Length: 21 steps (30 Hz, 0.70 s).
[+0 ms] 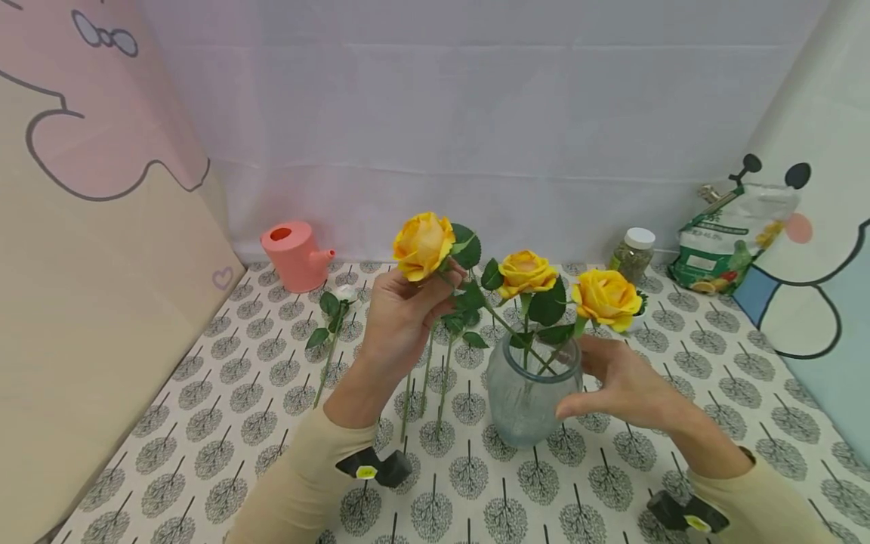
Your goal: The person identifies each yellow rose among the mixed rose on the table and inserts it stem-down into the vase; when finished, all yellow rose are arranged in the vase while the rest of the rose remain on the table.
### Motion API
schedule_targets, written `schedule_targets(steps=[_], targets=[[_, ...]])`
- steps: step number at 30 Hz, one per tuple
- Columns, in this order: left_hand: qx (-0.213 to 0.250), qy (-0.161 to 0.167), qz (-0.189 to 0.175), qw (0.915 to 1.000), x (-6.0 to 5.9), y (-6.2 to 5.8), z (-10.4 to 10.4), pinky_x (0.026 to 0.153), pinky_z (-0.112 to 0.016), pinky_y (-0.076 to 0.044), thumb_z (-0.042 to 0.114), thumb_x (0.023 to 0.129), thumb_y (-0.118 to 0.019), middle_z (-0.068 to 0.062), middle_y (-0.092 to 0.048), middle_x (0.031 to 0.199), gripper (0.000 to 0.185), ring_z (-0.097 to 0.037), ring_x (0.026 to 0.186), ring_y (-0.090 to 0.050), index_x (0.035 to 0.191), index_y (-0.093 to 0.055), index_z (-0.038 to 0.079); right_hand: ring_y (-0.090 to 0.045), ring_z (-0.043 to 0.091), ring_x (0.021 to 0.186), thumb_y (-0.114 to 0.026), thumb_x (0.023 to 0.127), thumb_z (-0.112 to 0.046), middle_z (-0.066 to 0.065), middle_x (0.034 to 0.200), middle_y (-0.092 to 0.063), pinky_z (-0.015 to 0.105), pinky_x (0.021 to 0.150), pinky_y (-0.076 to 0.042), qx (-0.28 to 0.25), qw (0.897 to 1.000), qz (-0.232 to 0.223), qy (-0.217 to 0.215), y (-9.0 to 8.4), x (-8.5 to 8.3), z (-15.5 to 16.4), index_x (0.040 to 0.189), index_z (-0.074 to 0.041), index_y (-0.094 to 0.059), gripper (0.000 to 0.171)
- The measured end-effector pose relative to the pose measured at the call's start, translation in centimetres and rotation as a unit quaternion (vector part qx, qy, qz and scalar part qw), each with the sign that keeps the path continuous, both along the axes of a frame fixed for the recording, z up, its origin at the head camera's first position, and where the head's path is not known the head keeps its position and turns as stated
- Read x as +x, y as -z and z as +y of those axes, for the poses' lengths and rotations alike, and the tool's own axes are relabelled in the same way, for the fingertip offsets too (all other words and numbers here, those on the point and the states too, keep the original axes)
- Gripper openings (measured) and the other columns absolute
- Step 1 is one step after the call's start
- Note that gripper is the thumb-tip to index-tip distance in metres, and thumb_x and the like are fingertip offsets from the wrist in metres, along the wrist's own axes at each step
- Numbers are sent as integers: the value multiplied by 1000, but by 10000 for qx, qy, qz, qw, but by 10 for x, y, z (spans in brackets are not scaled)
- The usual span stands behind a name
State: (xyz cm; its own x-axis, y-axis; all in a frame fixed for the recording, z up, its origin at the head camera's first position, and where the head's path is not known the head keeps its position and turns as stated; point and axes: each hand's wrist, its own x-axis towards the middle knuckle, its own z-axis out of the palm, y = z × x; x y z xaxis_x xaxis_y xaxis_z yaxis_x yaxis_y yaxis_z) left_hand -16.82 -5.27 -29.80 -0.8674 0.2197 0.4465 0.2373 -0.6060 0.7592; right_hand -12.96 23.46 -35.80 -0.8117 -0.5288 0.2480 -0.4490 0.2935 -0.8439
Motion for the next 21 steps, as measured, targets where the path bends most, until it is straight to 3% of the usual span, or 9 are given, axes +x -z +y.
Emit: schedule_targets(steps=[2, 9, 16, 21], targets=[[-53, -2, 12, 10000, -1, 1, 1, 70, -19, -58, -18, 95, -48, -2, -69, 95, 44, -12, 89, -67, 97, -75, 16, -60, 13, 120, -87, 73, -2, 14, 130, -62, 19, 104, -42, 8, 10000, -28, 24, 0, 1, 0, 135, 6, -55, 70], [-69, -111, -138, 9998, -2, 3, 4, 69, -18, -57, -18, 95, -49, -1, -73, 96, 45, -14, 93, -69, 92, -78, 17, -53, 42, 126, -88, 74, -6, 24, 136, -55, 18, 101, -43, 125, 9993, -282, 230, -3, 6, -1, 141, 10, -43, 82], [-340, -235, -222, 9989, -4, 5, 6, 71, -18, -56, -15, 95, -53, 0, -74, 96, 43, -16, 97, -70, 88, -78, 19, -50, 2, 128, -87, 72, 1, 30, 142, -45, 20, 103, -43, -253, 9996, -62, -121, 1, 4, -2, 151, 5, -27, 99], [-358, -332, -241, 9985, -4, 7, 7, 72, -20, -57, -14, 95, -55, -1, -75, 94, 40, -16, 96, -70, 88, -78, 18, -49, -1, 127, -87, 73, 1, 30, 142, -45, 20, 102, -43, -272, 9995, -44, -172, 1, 3, -1, 151, 5, -26, 100]])
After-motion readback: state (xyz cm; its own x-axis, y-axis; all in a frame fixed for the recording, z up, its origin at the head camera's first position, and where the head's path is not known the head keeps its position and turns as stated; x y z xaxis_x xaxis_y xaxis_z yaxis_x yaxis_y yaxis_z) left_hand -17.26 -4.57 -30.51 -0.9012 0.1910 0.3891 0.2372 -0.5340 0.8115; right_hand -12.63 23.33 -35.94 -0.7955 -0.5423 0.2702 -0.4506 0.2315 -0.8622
